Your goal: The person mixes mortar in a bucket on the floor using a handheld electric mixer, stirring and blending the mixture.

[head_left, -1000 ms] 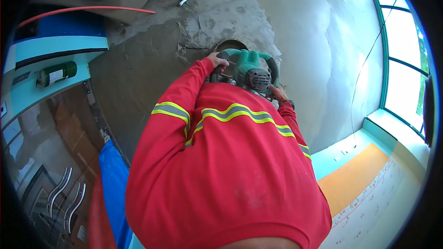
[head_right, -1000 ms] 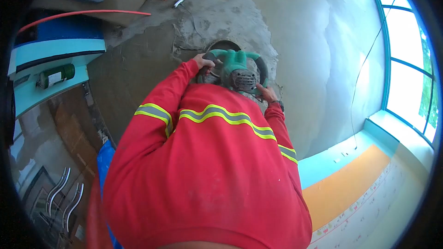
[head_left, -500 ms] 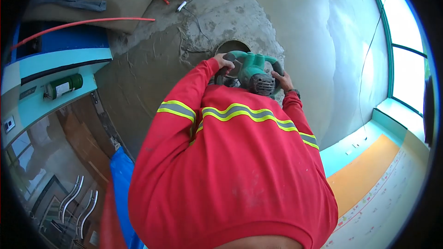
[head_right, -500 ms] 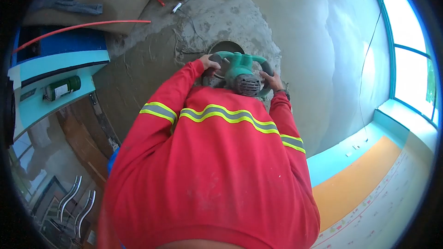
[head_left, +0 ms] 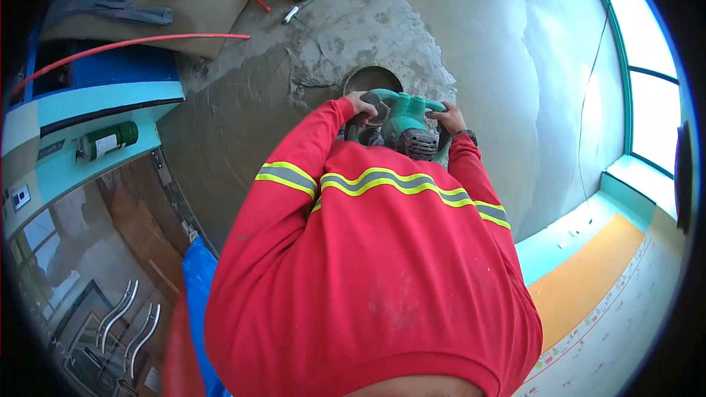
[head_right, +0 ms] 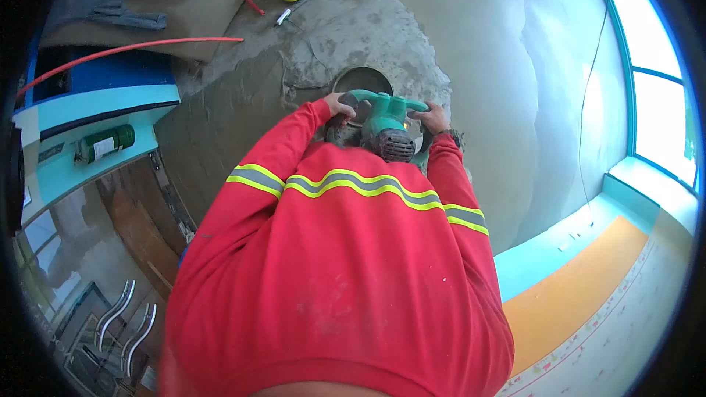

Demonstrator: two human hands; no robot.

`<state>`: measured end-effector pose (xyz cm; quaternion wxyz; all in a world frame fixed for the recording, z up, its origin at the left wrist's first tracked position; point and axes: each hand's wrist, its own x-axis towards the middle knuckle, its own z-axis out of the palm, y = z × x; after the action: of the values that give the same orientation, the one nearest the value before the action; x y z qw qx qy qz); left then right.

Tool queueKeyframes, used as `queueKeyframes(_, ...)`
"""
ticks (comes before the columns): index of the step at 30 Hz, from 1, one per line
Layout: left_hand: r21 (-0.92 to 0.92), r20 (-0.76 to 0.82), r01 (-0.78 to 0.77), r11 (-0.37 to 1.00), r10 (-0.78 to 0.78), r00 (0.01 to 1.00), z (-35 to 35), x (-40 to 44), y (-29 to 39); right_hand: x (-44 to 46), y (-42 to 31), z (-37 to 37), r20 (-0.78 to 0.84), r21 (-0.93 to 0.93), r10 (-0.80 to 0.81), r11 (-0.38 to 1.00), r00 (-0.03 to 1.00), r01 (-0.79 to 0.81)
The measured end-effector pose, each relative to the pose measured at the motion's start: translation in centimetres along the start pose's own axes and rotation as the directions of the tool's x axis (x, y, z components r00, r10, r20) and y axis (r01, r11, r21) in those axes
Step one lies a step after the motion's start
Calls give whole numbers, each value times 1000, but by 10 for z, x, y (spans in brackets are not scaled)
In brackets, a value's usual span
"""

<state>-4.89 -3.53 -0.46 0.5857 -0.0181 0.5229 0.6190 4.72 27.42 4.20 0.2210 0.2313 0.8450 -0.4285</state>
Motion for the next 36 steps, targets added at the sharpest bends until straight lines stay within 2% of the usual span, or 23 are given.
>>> queueKeyframes(4, -112, -79, -1, 994, -8, 997, 5, -17, -4, 1, -23, 0, -22, -52, -21, 998, 1000, 20)
queueKeyframes(9, -200, -146, -37, 979, 7, 989, -1, -21, -19, 29, -11, 9, -13, -134, -84, 988, 996, 81)
queueKeyframes(14, -183, -173, -49, 982, 17, 985, -4, -26, -22, 19, -30, 10, -41, -214, -128, 970, 991, 117)
queueKeyframes(18, -148, -164, -60, 987, 35, 986, -2, -28, -14, 21, -16, 16, -45, -146, -57, 988, 997, 49)
queueKeyframes(21, -49, -129, -58, 997, 51, 990, -6, -16, -17, 7, -18, 13, -94, -159, -68, 986, 993, 53)
queueKeyframes(23, 278, -199, -147, 949, 207, 958, -11, 6, -26, 1, -10, 13, -118, -202, -66, 978, 991, 41)
queueKeyframes(25, 605, -206, -158, 780, 345, 916, -9, 25, -23, 1, -9, 8, -84, -249, -64, 968, 994, 41)
queueKeyframes(27, 868, -156, -86, 490, 433, 888, 7, 31, -3, -3, -13, 0, 6, -294, -50, 955, 999, 49)
queueKeyframes(28, 849, -226, 102, 518, 182, 957, 25, 20, 26, 0, -13, -1, 51, -315, -76, 945, 996, 88)
queueKeyframes(31, 925, -228, 206, 319, 33, 973, 40, 34, 38, 11, -28, 0, 237, -391, 89, 921, 967, 11)
queueKeyframes(34, 930, -239, 232, 286, -11, 971, 42, 35, 31, 14, -42, 4, 273, -532, 130, 846, 953, 37)
queueKeyframes(35, 930, -244, 242, 276, -28, 969, 43, 34, 28, 16, -43, 6, 270, -531, 83, 844, 959, 77)
queueKeyframes(36, 935, -215, 197, 295, 29, 976, 41, 29, 22, 15, -45, 8, 266, -529, 37, 841, 963, 114)
